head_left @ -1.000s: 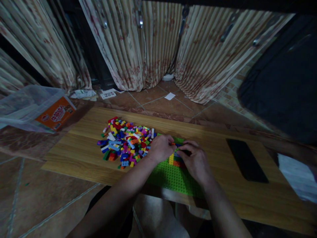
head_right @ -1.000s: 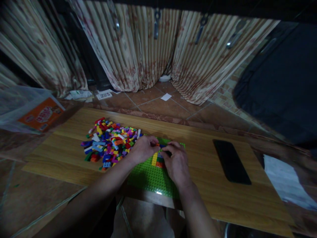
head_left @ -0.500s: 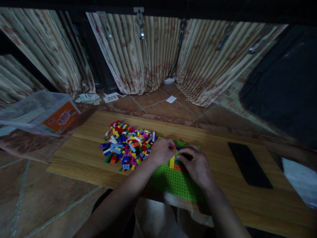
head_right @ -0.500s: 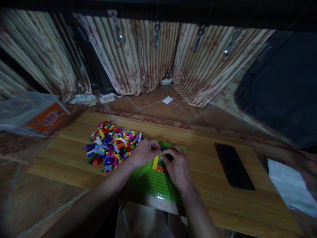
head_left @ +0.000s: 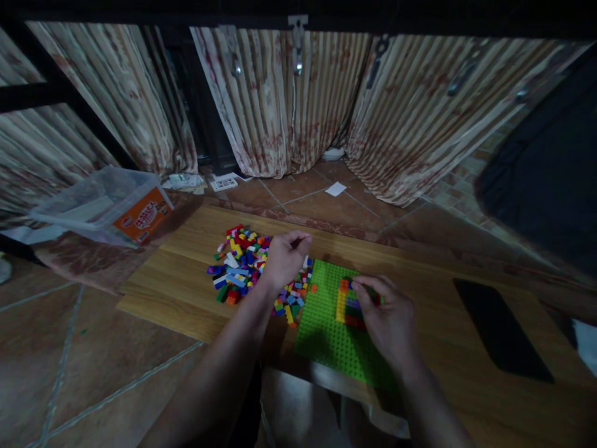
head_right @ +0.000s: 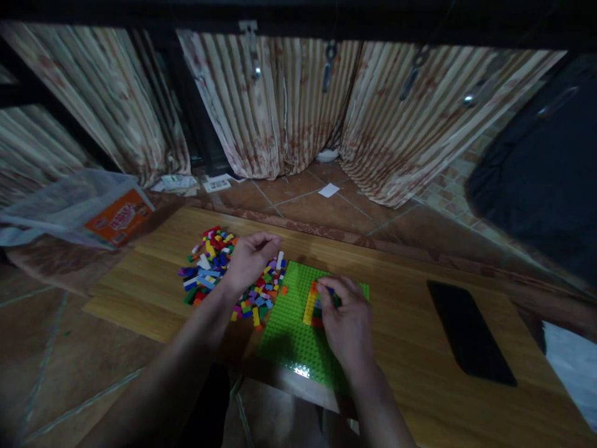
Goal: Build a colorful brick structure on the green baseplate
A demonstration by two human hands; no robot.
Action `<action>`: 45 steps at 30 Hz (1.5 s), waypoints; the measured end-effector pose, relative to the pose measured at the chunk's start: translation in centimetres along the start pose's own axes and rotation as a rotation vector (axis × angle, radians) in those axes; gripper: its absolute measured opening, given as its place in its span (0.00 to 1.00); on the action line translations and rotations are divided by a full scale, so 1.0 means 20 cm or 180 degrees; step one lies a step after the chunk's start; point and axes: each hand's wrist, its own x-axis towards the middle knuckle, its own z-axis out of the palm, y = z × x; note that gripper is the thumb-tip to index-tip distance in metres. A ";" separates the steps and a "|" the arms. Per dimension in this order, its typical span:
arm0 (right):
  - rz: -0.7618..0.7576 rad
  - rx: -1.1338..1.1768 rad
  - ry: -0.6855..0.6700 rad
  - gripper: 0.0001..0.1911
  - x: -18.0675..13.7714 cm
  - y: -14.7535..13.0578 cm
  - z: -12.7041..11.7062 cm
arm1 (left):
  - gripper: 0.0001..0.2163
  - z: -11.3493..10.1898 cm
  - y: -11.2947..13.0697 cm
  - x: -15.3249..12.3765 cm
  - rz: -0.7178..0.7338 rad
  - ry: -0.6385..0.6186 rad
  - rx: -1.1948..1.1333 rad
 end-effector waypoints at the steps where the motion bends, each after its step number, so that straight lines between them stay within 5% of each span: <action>1: -0.0074 -0.0005 -0.0083 0.09 -0.01 -0.01 0.02 | 0.10 -0.02 0.00 0.01 -0.0042 0.0107 -0.0053; 11: -0.0597 -0.0237 -0.0765 0.11 -0.01 -0.12 0.24 | 0.10 -0.14 -0.02 0.03 -0.0311 0.0510 -0.0445; 28: -0.0829 -0.0622 -0.1044 0.15 0.03 -0.19 0.45 | 0.09 -0.26 -0.05 0.05 -0.0304 0.0579 -0.0358; 45: -0.0648 -0.0199 -0.0676 0.12 0.05 -0.20 0.47 | 0.09 -0.27 -0.08 0.06 -0.0222 0.0341 -0.0268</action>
